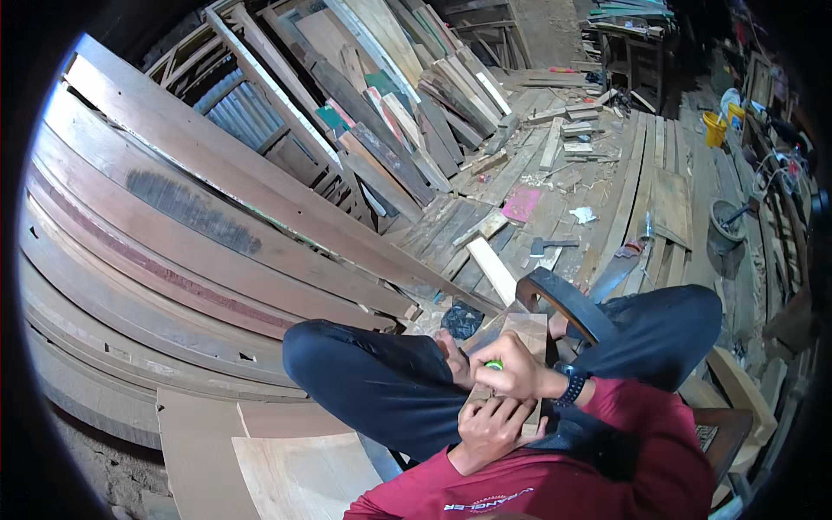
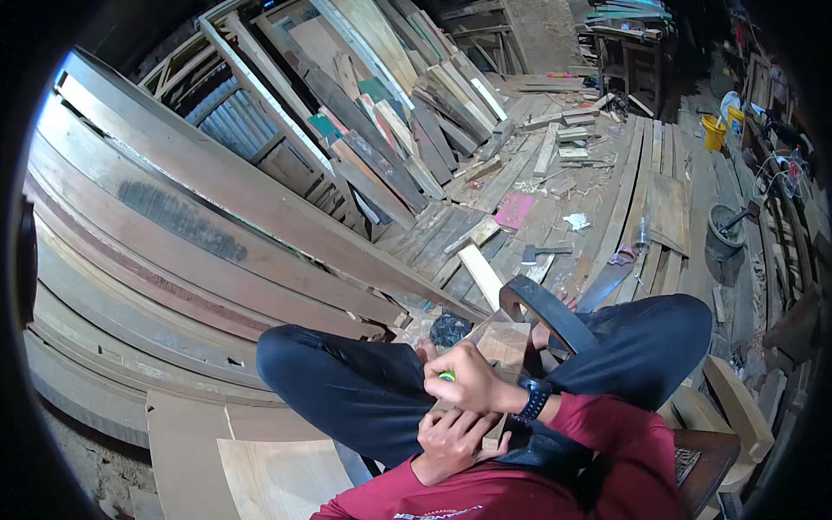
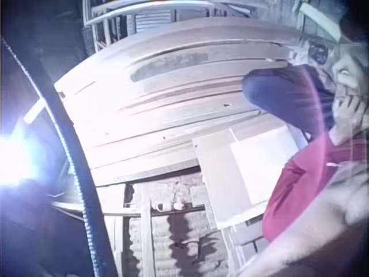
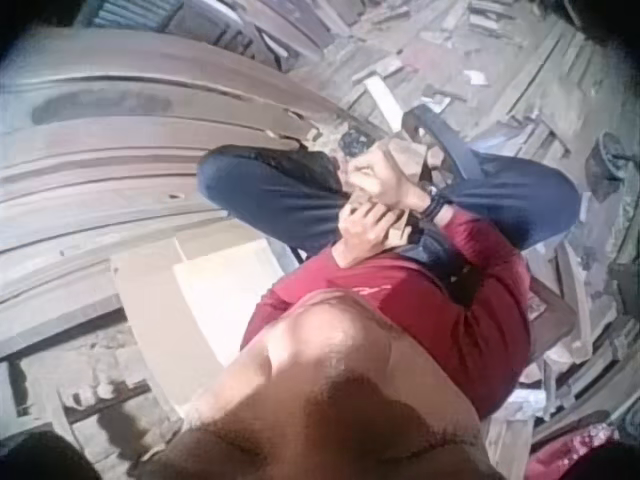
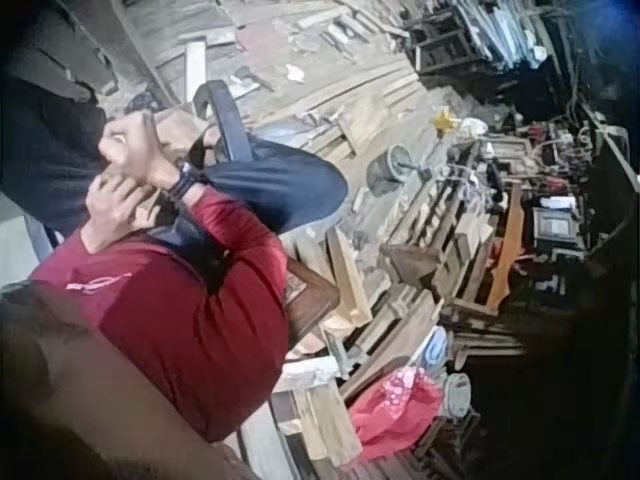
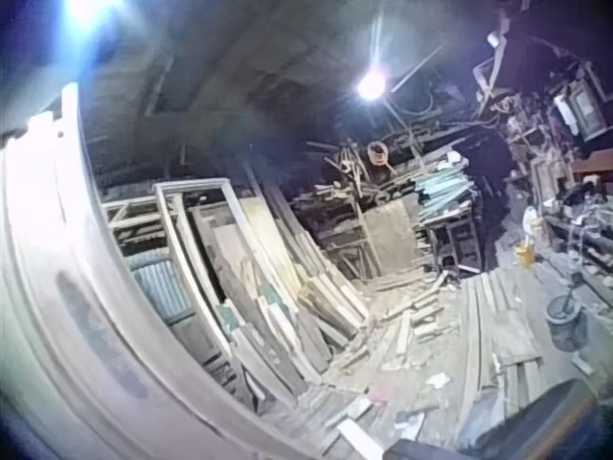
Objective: Carving designs into a small piece of wood using a handheld chisel.
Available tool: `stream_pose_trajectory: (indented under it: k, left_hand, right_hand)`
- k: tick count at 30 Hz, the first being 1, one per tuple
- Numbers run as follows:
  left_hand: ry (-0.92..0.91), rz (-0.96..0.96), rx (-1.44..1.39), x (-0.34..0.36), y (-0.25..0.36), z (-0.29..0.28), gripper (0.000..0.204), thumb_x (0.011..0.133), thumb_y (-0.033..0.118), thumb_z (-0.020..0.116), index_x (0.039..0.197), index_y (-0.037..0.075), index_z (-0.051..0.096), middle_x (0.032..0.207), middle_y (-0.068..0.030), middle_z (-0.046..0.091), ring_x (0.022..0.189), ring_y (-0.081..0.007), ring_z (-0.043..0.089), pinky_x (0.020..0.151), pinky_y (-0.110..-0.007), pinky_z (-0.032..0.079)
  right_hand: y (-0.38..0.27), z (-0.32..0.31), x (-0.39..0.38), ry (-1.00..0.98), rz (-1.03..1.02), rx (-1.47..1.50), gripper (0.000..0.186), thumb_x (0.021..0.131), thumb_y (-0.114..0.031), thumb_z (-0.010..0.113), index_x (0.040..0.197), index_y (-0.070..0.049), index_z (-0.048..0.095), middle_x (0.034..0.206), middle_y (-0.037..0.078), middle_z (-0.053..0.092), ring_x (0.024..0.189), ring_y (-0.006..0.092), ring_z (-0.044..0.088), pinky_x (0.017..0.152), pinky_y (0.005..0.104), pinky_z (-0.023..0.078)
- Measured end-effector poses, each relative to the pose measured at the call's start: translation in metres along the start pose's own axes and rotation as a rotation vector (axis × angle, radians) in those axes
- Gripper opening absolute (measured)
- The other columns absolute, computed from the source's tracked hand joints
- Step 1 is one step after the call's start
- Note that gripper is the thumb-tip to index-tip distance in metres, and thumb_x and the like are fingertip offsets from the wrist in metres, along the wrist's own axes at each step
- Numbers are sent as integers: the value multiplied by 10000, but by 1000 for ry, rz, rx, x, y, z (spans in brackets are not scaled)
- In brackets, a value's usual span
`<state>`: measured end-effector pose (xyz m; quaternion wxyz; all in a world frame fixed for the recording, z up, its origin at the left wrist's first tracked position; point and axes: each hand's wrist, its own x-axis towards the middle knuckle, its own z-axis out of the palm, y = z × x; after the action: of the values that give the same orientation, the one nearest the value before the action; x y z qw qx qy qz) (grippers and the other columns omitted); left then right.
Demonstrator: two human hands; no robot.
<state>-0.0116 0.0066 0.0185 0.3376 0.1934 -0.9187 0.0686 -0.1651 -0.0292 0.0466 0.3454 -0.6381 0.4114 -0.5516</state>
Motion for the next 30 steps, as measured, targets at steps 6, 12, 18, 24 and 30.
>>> stream_pose_trajectory:
  k: [6,12,18,24,30]
  left_hand:
    - [-6,14,32,-2,-3,-2,308,785,484,791,908,202,787,798,67,677,683,-96,635,649,-282,402]
    - [11,0,-2,0,2,-1,310,786,476,788,935,204,781,794,71,671,673,-101,626,617,-280,390]
    - [8,-8,3,-2,0,4,296,794,478,783,918,210,786,785,73,674,677,-95,633,635,-285,404]
    - [7,8,16,0,-1,-1,288,781,475,788,905,215,786,792,74,677,693,-94,641,631,-285,399]
    - [9,-8,-9,-2,1,2,306,803,463,771,965,203,776,840,79,669,713,-94,621,629,-291,391]
  right_hand:
    - [20,5,2,61,8,-23,219,823,-116,598,654,13,652,553,71,612,521,121,591,539,294,447]
    - [22,-5,5,-1,40,-43,221,828,-118,595,688,31,677,608,89,660,556,131,639,552,280,474]
    - [-2,-4,-1,-12,35,71,219,812,-147,617,676,15,675,585,109,641,550,126,623,567,297,477]
    - [19,4,1,63,26,-16,211,806,-135,623,667,16,671,564,110,604,527,129,600,550,301,459]
    - [16,1,6,27,18,-22,206,798,-141,618,692,20,690,580,115,619,532,149,613,558,302,460]
